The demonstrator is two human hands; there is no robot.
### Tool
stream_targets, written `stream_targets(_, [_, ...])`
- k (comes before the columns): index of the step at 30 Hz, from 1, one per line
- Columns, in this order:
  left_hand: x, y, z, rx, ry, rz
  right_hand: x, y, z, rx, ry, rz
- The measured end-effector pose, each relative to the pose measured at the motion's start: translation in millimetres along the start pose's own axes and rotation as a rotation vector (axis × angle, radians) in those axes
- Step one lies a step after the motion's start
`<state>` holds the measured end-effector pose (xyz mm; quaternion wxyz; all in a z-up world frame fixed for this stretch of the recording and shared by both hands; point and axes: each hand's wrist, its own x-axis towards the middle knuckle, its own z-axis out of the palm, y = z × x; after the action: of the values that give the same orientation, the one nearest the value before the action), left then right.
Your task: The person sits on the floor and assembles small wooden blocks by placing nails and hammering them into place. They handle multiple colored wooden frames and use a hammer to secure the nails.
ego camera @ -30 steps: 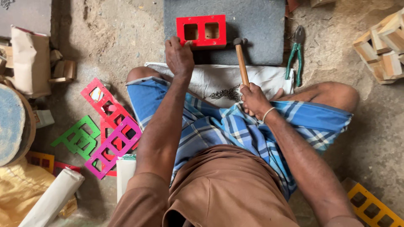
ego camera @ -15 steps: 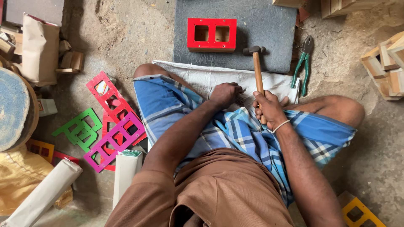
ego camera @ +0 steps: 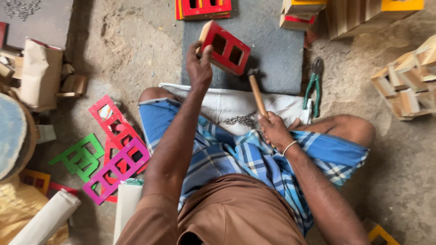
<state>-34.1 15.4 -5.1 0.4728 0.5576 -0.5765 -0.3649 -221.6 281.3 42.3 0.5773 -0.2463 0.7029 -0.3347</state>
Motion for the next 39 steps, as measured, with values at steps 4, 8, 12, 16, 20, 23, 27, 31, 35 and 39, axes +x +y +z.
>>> stream_targets(4, [6.9, 36.9, -0.6, -0.157, -0.261, 0.149, -33.1, -5.8, -1.0, -0.275, 0.171, -0.406])
stream_targets(8, [1.5, 41.2, -8.6, -0.23, -0.351, 0.274, -56.4, -31.9, -7.4, -0.716, 0.375, -0.73])
stream_targets(12, [-4.2, 37.9, -9.4, -0.132, -0.343, 0.223, -52.7, -79.1, -13.5, -0.848, 0.472, -0.953])
stream_targets(16, [-5.5, 50.2, -7.3, -0.139, -0.367, 0.198, -52.1, -128.0, -15.9, -1.163, 0.413, -0.758])
stream_targets(20, [-4.9, 56.2, -15.6, -0.071, -0.319, 0.257, -61.3, -152.4, -12.2, -1.129, 0.436, -0.725])
stream_targets(23, [-13.5, 46.9, -13.0, -0.072, -0.303, 0.268, -64.8, -142.6, -9.2, -1.074, 0.527, -0.844])
stream_targets(27, [-4.9, 39.5, -6.8, -0.118, -0.309, 0.245, -55.7, -131.7, -13.8, -1.239, 0.388, -0.63])
stream_targets(31, [1.1, 24.5, -1.0, -0.227, -0.142, 0.153, -52.0, -97.1, -22.5, -0.986, 0.447, -0.605])
stream_targets(35, [-9.9, -4.6, -4.9, 0.007, 0.086, -0.002, -41.0, -39.8, -17.6, -0.365, 0.303, -0.436])
stream_targets(39, [-34.9, -35.6, -23.4, 0.478, 0.051, 0.132, -26.9, 4.3, -14.4, 0.009, 0.188, -0.075])
